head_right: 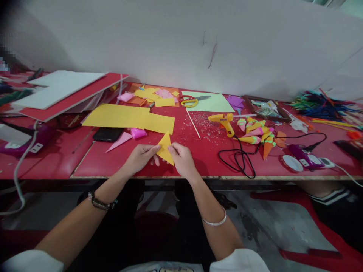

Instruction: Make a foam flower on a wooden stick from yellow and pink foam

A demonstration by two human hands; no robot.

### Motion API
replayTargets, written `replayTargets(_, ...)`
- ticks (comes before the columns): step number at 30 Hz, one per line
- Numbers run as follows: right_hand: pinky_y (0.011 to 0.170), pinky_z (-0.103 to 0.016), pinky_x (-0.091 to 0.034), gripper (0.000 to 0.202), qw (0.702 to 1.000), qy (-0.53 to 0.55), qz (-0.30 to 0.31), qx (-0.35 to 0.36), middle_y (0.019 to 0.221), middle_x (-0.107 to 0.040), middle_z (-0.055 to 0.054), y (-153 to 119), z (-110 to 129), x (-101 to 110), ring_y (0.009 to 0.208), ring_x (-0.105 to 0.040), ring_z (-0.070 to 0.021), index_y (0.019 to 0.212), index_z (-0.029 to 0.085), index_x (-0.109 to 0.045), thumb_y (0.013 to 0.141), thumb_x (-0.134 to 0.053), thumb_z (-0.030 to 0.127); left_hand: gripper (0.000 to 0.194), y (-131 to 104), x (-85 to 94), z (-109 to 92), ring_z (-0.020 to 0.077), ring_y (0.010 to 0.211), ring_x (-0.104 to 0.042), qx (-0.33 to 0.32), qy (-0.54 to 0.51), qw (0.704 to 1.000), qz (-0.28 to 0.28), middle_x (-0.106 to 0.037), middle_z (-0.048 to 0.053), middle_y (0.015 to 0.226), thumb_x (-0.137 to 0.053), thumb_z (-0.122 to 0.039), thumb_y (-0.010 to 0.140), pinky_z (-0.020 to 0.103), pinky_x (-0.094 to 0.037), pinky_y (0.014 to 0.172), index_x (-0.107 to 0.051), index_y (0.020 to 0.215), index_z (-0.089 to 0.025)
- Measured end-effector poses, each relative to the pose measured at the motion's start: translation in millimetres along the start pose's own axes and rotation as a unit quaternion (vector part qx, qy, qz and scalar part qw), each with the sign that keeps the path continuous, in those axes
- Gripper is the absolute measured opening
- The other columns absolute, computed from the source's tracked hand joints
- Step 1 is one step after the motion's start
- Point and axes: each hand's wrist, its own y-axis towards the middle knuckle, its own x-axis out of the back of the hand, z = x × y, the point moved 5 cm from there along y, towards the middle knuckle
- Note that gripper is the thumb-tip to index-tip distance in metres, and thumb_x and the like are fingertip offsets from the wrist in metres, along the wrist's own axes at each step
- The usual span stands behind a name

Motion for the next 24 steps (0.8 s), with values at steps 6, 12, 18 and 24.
replayTargets(6,0.068,-0.025,-0.046,0.022,0.992,-0.065,-0.038,0.102,0.082,-0.061,-0.002,-2.2,10.4,6.3,0.077,-0.058,-0.0138,0.099,0.02,-0.054,0.083,-0.04,0.024,0.048,0.1,1.4,-1.4,0.0066,0.042,-0.048,0.016,-0.018,1.0,0.003,-0.056,0.0,0.041,-0.038,-0.04,0.085,0.017,-0.038,0.049,-0.054,0.048,-0.013)
replayTargets(12,0.084,-0.029,-0.043,0.038,0.964,-0.128,0.017,0.231,0.101,-0.057,-0.003,-6.4,26.0,5.0,0.094,-0.054,-0.0138,0.109,0.027,-0.054,0.078,-0.041,0.01,0.05,-0.6,6.6,-2.1,0.0061,0.043,-0.045,0.008,-0.032,0.999,-0.005,-0.052,-0.001,0.039,-0.037,-0.038,0.085,0.017,-0.037,0.053,-0.05,0.044,-0.014)
replayTargets(18,0.074,-0.028,-0.043,0.018,0.969,-0.135,0.007,0.208,0.089,-0.058,-0.003,-5.4,28.0,5.6,0.083,-0.055,-0.0146,0.089,0.026,-0.065,0.078,-0.052,0.022,0.049,-1.6,-2.0,-4.3,0.0072,0.047,-0.049,-0.008,-0.044,0.998,0.054,-0.053,-0.001,0.043,-0.032,-0.039,0.087,0.019,-0.04,0.058,-0.053,0.05,-0.014)
replayTargets(24,0.065,-0.028,-0.042,0.021,0.985,-0.094,-0.064,0.128,0.067,-0.055,-0.002,-3.4,19.7,9.8,0.068,-0.053,-0.0145,0.062,0.019,-0.059,0.076,-0.055,0.034,0.045,-2.5,-9.5,-4.3,0.0088,0.051,-0.051,-0.011,-0.053,0.995,0.087,-0.055,-0.001,0.049,-0.029,-0.039,0.088,0.021,-0.041,0.061,-0.06,0.071,-0.011)
